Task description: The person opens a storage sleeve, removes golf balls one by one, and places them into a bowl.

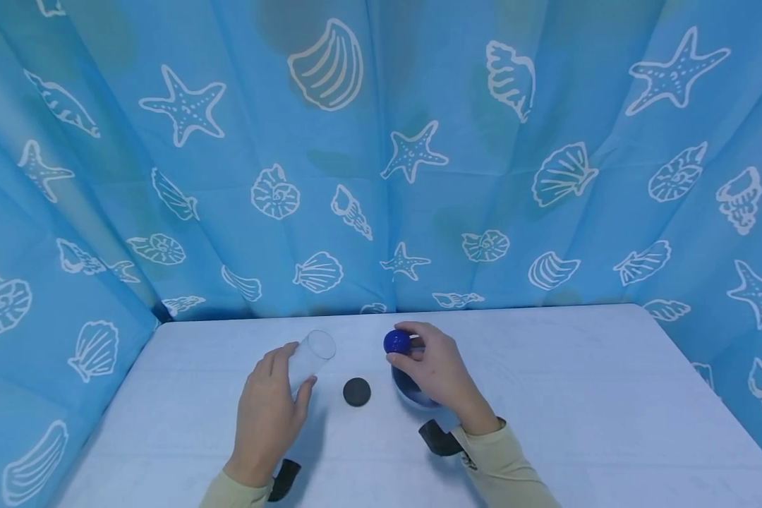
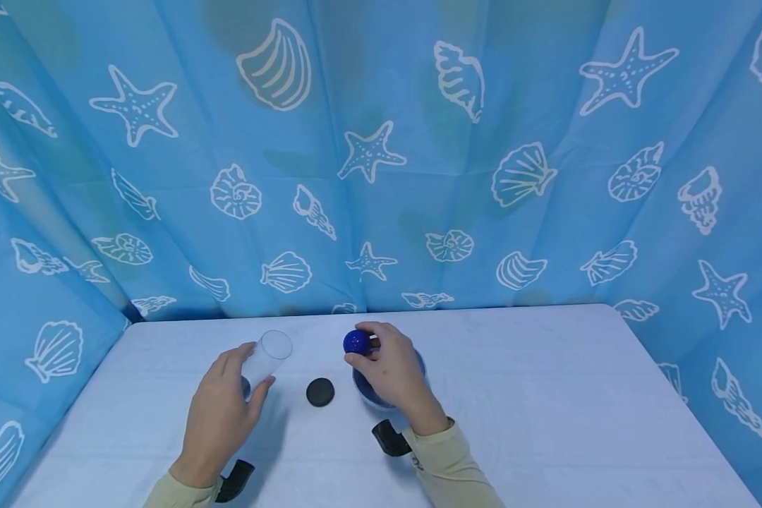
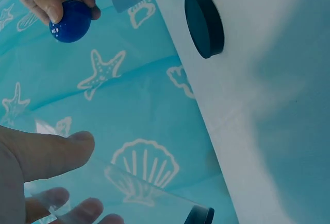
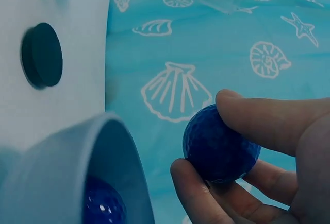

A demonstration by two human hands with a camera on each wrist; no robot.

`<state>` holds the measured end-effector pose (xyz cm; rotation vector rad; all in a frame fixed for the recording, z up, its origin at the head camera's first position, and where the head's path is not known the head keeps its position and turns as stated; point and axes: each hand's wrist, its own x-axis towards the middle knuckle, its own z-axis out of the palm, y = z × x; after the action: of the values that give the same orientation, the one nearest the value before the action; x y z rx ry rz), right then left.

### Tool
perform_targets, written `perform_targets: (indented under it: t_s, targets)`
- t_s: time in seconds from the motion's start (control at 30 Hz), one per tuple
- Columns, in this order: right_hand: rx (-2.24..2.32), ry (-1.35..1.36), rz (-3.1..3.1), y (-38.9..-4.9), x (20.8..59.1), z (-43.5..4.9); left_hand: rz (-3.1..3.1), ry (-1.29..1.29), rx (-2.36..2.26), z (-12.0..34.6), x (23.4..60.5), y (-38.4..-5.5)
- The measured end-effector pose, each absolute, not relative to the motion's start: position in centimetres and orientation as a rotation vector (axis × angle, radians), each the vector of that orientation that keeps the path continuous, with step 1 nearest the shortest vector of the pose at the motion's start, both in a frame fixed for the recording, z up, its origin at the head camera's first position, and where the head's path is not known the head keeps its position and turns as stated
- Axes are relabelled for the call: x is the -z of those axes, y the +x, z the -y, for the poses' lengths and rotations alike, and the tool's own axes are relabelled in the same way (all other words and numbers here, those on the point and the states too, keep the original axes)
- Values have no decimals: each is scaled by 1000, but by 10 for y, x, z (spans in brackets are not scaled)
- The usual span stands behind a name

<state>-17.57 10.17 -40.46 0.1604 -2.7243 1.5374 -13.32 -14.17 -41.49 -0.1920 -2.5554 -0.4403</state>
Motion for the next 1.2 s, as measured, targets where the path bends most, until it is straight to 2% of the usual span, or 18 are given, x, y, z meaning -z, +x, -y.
perform_targets:
  t_s: [0.47, 1.2]
  targets:
    - [-1409, 107, 2780, -181, 404, -117, 2625, -92, 516, 139, 415, -133]
    - [-1113, 92, 2925, -181, 403, -126, 2626, -83, 615, 139, 426, -138]
